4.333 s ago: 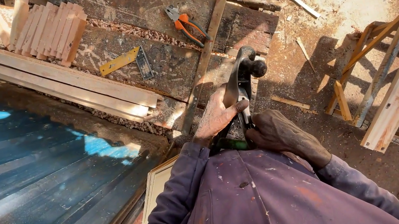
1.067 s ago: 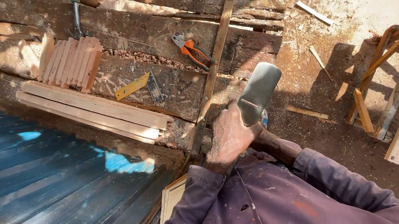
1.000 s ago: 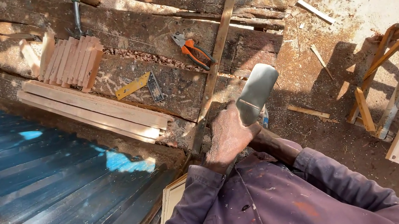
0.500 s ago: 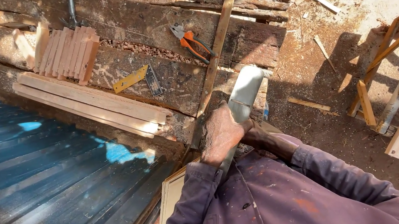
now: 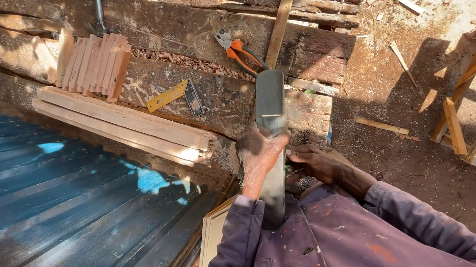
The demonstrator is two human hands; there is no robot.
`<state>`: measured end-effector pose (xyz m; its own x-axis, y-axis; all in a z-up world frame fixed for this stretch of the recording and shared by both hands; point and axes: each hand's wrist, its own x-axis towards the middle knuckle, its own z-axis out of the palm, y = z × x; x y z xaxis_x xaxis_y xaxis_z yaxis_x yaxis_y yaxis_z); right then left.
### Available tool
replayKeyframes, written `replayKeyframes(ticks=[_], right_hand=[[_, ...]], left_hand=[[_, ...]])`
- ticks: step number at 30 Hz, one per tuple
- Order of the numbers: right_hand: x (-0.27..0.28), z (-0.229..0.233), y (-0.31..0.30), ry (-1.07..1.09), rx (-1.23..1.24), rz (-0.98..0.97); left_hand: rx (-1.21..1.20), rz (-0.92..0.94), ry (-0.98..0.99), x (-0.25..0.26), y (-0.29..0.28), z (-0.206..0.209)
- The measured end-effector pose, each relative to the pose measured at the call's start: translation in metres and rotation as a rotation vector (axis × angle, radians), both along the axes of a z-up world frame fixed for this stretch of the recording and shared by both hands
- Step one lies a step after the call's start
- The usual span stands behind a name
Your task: Disassembling and reassembling a hand plane to inspect and adjust the blade as part of tool maintenance.
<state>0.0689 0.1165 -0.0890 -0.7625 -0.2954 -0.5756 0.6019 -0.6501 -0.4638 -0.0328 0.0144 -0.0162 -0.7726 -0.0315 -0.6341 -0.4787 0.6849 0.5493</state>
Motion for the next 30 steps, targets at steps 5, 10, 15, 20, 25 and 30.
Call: replayKeyframes(ticks=[5, 10, 15, 20, 25, 30], right_hand=[[0.015, -0.057, -0.01, -0.107, -0.165, -0.003], [0.018, -0.063, -0.01, -0.161, -0.258, 0.04], [0.016, -0.058, -0.012, -0.167, -0.237, 0.055], [0.014, -0.052, -0.014, -0.195, -0.042, -0.012], [0.016, -0.06, -0.011, -0.174, 0.063, 0.007], [0.02, -0.057, -0.006, -0.164, 0.192, -0.092]], left_hand=[[0.101, 0.107, 0.004, 0.004, 0.01, 0.006], [0.063, 0.11, -0.021, 0.005, 0.003, 0.007], [-0.149, -0.116, 0.007, -0.002, -0.012, -0.026], [-0.206, -0.116, 0.014, -0.005, -0.033, -0.047], [-0.034, 0.059, 0.068, -0.015, -0.025, 0.01], [0.094, 0.206, 0.111, -0.008, -0.054, -0.062]])
